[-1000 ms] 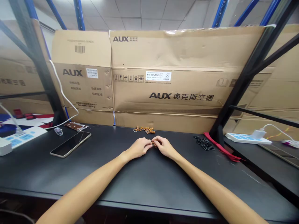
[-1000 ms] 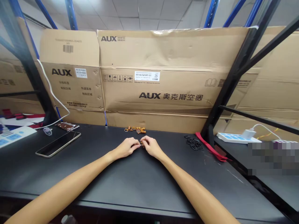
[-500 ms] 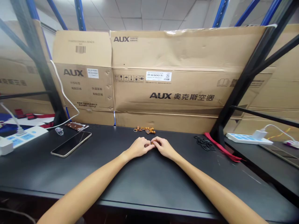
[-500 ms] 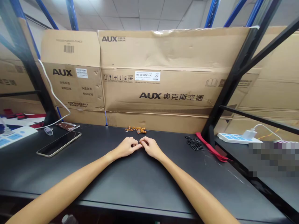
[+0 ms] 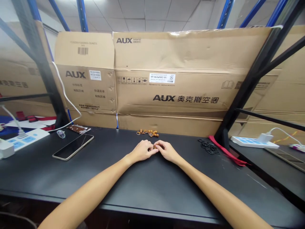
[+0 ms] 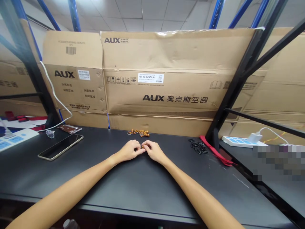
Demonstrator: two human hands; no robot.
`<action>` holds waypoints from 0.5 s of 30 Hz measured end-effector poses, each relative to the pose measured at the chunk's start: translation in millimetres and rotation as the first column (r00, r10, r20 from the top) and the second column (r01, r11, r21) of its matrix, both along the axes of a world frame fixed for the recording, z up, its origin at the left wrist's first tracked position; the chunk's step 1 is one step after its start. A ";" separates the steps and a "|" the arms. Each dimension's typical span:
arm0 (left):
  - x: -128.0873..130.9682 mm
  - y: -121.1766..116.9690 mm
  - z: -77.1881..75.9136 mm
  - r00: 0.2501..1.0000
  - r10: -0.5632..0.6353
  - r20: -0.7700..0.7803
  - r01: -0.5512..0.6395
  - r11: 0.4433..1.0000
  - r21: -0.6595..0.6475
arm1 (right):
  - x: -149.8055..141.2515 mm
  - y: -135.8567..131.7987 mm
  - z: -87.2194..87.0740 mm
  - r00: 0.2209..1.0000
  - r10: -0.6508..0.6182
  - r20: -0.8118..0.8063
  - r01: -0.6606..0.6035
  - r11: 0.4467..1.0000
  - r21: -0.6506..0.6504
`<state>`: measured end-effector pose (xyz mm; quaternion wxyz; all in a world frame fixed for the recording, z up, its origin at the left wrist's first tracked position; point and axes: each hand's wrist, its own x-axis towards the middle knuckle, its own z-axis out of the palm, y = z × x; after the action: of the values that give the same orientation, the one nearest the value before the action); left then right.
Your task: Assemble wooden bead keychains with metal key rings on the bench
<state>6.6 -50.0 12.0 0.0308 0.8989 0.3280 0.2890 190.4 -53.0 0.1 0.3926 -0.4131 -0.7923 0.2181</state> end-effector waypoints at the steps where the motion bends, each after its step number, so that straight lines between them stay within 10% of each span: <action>1: 0.0 0.2 -0.2 1.000 0.003 0.002 -0.003 1.000 0.000 | -0.2 -0.4 0.2 1.000 0.002 0.001 -0.002 1.000 -0.004; 15: -0.5 0.4 -2.7 0.999 -0.037 0.021 0.037 0.999 -0.016 | -0.6 -1.0 1.4 1.000 -0.003 -0.011 0.003 1.000 -0.008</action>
<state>6.1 -49.6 9.3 0.0470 0.9014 0.3133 0.2951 189.8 -54.0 1.5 0.3955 -0.4147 -0.7886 0.2231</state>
